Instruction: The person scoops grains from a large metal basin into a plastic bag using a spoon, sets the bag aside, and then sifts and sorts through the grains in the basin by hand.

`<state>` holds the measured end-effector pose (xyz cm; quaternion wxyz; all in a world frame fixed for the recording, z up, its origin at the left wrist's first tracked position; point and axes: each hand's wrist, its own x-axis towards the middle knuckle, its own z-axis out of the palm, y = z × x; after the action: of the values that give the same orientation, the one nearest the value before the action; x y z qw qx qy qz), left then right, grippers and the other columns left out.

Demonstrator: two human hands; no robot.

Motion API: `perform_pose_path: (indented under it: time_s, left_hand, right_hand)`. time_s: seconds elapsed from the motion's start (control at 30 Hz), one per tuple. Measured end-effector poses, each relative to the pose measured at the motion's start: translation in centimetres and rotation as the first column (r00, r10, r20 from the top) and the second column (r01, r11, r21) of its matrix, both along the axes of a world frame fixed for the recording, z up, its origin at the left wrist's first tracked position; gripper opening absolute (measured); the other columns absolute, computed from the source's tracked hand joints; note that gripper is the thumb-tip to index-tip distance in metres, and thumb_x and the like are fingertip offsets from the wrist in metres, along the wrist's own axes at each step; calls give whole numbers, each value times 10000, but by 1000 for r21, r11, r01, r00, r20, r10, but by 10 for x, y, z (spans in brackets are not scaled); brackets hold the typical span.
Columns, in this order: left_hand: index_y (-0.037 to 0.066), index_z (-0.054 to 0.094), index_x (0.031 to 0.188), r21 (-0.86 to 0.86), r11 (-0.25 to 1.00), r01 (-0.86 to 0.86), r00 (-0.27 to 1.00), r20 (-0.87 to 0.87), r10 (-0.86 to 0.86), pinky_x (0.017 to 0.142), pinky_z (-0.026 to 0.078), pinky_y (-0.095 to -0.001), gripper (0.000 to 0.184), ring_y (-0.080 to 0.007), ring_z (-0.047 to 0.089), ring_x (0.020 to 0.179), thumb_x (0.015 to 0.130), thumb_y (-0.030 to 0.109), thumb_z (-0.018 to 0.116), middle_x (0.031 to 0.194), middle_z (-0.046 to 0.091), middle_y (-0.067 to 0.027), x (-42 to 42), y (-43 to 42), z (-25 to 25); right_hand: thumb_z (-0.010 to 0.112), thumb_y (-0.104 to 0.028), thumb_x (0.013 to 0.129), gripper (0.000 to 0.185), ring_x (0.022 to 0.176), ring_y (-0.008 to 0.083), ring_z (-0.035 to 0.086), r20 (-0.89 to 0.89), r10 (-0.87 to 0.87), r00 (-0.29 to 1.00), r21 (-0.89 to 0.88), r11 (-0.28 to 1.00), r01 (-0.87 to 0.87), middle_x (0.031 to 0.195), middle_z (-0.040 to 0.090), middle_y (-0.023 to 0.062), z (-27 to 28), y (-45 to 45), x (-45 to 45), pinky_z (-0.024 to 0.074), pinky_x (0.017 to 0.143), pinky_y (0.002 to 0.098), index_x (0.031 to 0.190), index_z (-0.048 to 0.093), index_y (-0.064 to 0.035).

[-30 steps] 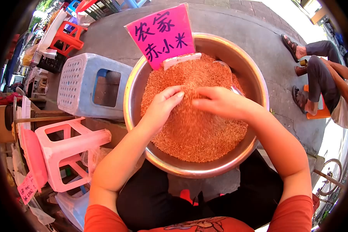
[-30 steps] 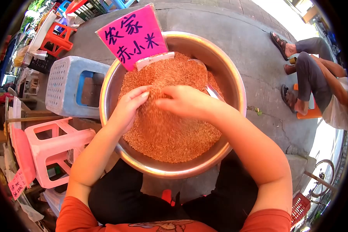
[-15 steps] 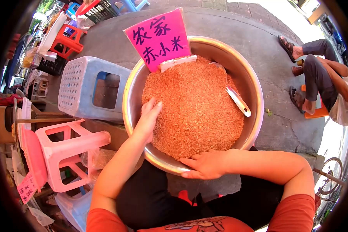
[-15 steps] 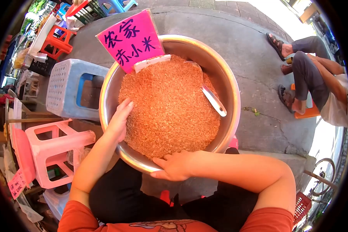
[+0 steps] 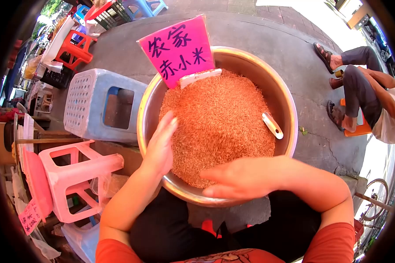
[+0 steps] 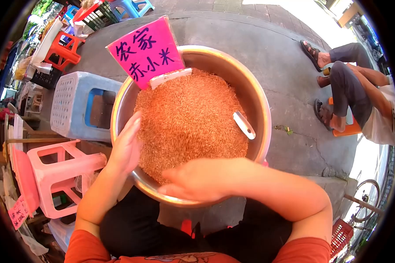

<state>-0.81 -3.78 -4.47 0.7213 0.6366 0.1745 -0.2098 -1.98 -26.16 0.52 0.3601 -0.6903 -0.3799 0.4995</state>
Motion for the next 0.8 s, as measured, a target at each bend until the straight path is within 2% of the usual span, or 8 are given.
perform_pose_path:
  time_s: [0.1,0.2,0.33,0.53,0.63,0.67,0.7,0.8]
  left_hand:
    - [96,241,1484,103,982,-160,971,-160,175,1114,0,-534,701,-210,64,1442,934,445,499,1552,191,-75,-13,13,5]
    - [71,308,1445,-113,982,-150,977,-169,129,1125,118,-507,633,-238,197,1409,948,417,490,1506,287,-96,-26,22,-24]
    - [48,436,1333,-143,906,-398,899,-258,355,1058,338,-432,456,-264,445,1249,972,324,480,1350,484,-105,-8,1,-56]
    - [54,436,1350,-314,942,-123,973,149,176,1104,253,-421,485,-247,379,1302,972,355,472,1394,440,-100,12,-16,-27]
    - [37,380,1399,-63,992,-112,977,174,121,1134,166,-388,544,-235,278,1368,974,367,464,1450,370,-95,11,-17,-10]
    - [10,320,1432,1,994,-109,976,188,107,1145,111,-359,600,-222,197,1404,973,366,472,1484,312,-103,14,-11,-16]
    - [-14,299,1432,50,994,-95,948,310,75,1146,114,-347,635,-214,194,1406,967,377,485,1494,293,-122,20,6,-46]
    - [-27,302,1426,230,962,-144,950,306,69,1143,140,-352,629,-229,192,1400,968,366,481,1478,268,-133,30,12,-70]
  right_hand:
    - [249,-563,978,742,1251,417,421,-198,90,976,98,993,-72,1331,427,288,-53,29,-39,337,1048,456,1356,358,66]
    - [259,-559,976,716,1232,408,430,-142,-148,979,58,986,158,1299,435,295,-100,59,-72,345,1028,454,1321,389,54]
    - [281,-547,972,671,1171,422,491,-12,-232,973,-59,971,231,1208,517,304,-90,72,-62,377,999,479,1276,435,31]
    - [449,-393,950,455,1010,408,587,268,-371,889,-61,914,400,1062,592,276,-45,53,-13,466,875,489,1151,521,9]
    - [513,-288,916,292,942,357,618,440,-409,800,101,907,408,973,629,201,-24,14,9,493,820,463,1053,600,-45]
    - [512,-260,909,263,884,351,633,434,-389,812,3,902,431,872,648,179,-10,2,19,500,793,463,997,621,-38]
    - [523,-222,888,217,836,358,639,509,-451,733,24,859,511,787,645,186,-18,-12,25,503,762,466,952,620,-38]
    - [580,-85,821,228,878,365,586,847,-421,325,96,722,685,931,580,182,-65,-47,42,482,791,441,1031,542,-5]
